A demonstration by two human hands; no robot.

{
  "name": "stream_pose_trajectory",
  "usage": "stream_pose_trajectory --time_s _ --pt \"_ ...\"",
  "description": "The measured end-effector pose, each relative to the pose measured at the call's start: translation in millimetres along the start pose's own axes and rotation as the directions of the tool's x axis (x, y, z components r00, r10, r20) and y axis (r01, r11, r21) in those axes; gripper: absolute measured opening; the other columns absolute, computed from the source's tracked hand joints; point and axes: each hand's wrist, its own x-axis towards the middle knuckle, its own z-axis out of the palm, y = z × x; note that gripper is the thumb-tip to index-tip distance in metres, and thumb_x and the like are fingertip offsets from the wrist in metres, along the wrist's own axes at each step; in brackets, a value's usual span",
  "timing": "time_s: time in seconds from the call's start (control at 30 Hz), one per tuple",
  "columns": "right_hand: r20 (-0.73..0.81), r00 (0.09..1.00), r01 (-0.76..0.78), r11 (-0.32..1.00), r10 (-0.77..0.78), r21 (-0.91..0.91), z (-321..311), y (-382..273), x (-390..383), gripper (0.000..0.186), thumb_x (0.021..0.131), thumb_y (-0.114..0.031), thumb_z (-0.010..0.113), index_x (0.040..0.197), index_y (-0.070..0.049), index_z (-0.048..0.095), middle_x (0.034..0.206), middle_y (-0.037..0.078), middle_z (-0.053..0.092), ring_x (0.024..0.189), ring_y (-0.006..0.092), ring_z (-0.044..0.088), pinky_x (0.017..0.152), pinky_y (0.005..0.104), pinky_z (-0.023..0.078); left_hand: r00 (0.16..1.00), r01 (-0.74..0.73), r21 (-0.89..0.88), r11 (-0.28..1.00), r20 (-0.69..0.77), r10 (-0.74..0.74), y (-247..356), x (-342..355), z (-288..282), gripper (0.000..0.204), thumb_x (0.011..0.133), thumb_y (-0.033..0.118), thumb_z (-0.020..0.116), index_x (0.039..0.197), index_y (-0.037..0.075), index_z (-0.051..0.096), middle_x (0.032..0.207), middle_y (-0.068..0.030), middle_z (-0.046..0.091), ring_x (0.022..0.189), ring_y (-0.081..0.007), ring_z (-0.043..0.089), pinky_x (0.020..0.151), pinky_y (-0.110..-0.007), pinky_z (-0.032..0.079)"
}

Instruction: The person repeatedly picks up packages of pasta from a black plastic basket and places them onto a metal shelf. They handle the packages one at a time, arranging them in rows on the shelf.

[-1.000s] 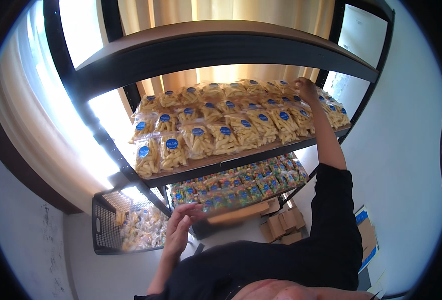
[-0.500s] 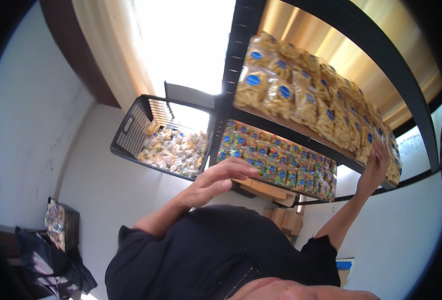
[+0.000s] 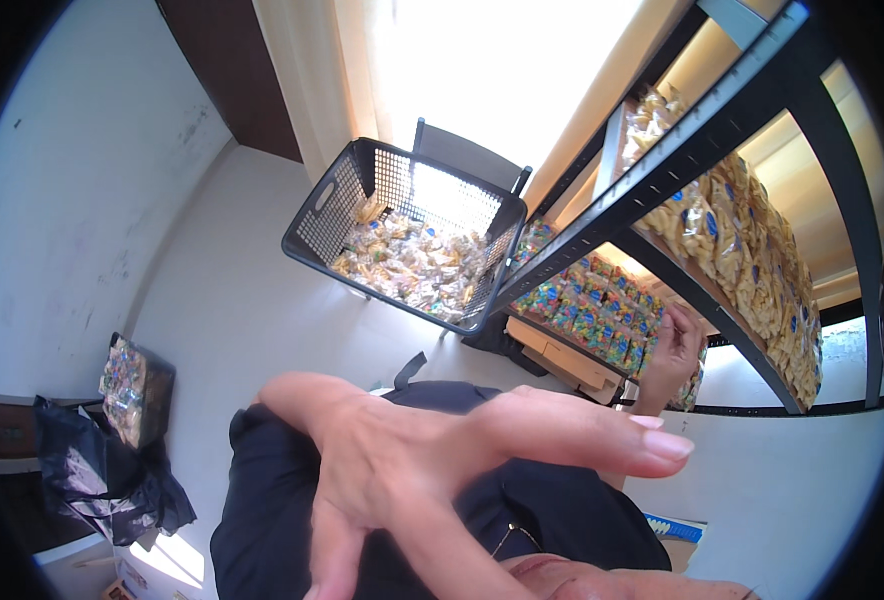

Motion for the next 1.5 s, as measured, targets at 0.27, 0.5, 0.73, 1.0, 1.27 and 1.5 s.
stream_pose_trajectory --time_s 0.27,0.5,0.73,1.0,1.27,1.5 --pt "0.112 0.991 0.080 0.996 -0.074 -0.046 87 -47 -46 0.011 0.088 0.000 0.062 0.097 -0.003 0.068 0.105 0.009 0.063 0.099 0.0196 0.058 0.085 0.0300 0.046 0.926 -0.377 0.113 0.919 0.028 0.377 27 -19 -22 0.056 0.092 0.057 0.050 0.111 0.008 0.071 0.135 -0.0403 0.027 0.125 -0.0552 0.037 0.099 -0.055 0.041" --pt "0.224 0.970 0.120 0.985 -0.090 -0.123 140 -76 -81 0.009 0.089 -0.001 0.062 0.096 -0.001 0.067 0.103 0.008 0.062 0.096 0.0166 0.058 0.081 0.0266 0.047 0.941 -0.292 0.152 0.944 -0.128 0.312 74 -50 -24 0.057 0.091 0.059 0.048 0.107 0.010 0.073 0.130 -0.0378 0.035 0.119 -0.0545 0.043 0.106 -0.059 0.031" --pt "0.327 0.945 0.022 0.996 0.006 -0.082 176 -83 -88 0.013 0.088 0.002 0.061 0.098 -0.003 0.068 0.102 0.008 0.063 0.089 0.0174 0.060 0.073 0.0279 0.049 0.988 0.045 0.004 0.999 -0.149 -0.044 119 -67 -60 0.055 0.093 0.059 0.043 0.106 0.014 0.074 0.122 -0.0341 0.042 0.118 -0.0504 0.046 0.107 -0.060 0.029" --pt "0.480 0.875 -0.020 0.994 0.071 -0.110 262 -18 -72 0.012 0.086 0.003 0.061 0.096 -0.002 0.067 0.099 0.010 0.062 0.083 0.0201 0.062 0.070 0.0303 0.051 0.981 0.060 0.018 0.998 -0.187 -0.055 116 -102 -151 0.053 0.090 0.063 0.047 0.114 0.020 0.068 0.140 -0.0281 0.028 0.133 -0.0500 0.028 0.110 -0.063 0.021" --pt "0.689 0.660 -0.066 0.937 0.298 -0.343 410 167 -71 0.012 0.084 -0.003 0.058 0.094 -0.002 0.066 0.098 0.015 0.060 0.084 0.0311 0.064 0.077 0.0391 0.050 0.349 0.710 -0.031 0.704 -0.852 -0.389 105 -194 -270 0.066 0.094 0.059 0.039 0.127 0.003 0.047 0.139 -0.0187 0.037 0.130 -0.0310 0.041 0.108 -0.045 0.032" --pt "0.696 0.439 -0.118 0.805 0.568 -0.582 483 310 -106 0.019 0.081 -0.001 0.056 0.096 -0.002 0.067 0.105 0.019 0.062 0.099 0.0367 0.060 0.087 0.0420 0.048 -0.258 0.893 -0.405 0.194 -0.817 -0.516 56 -304 -319 0.031 0.099 0.021 0.046 0.124 0.003 0.052 0.121 -0.0095 0.058 0.116 -0.0194 0.054 0.103 -0.034 0.038"
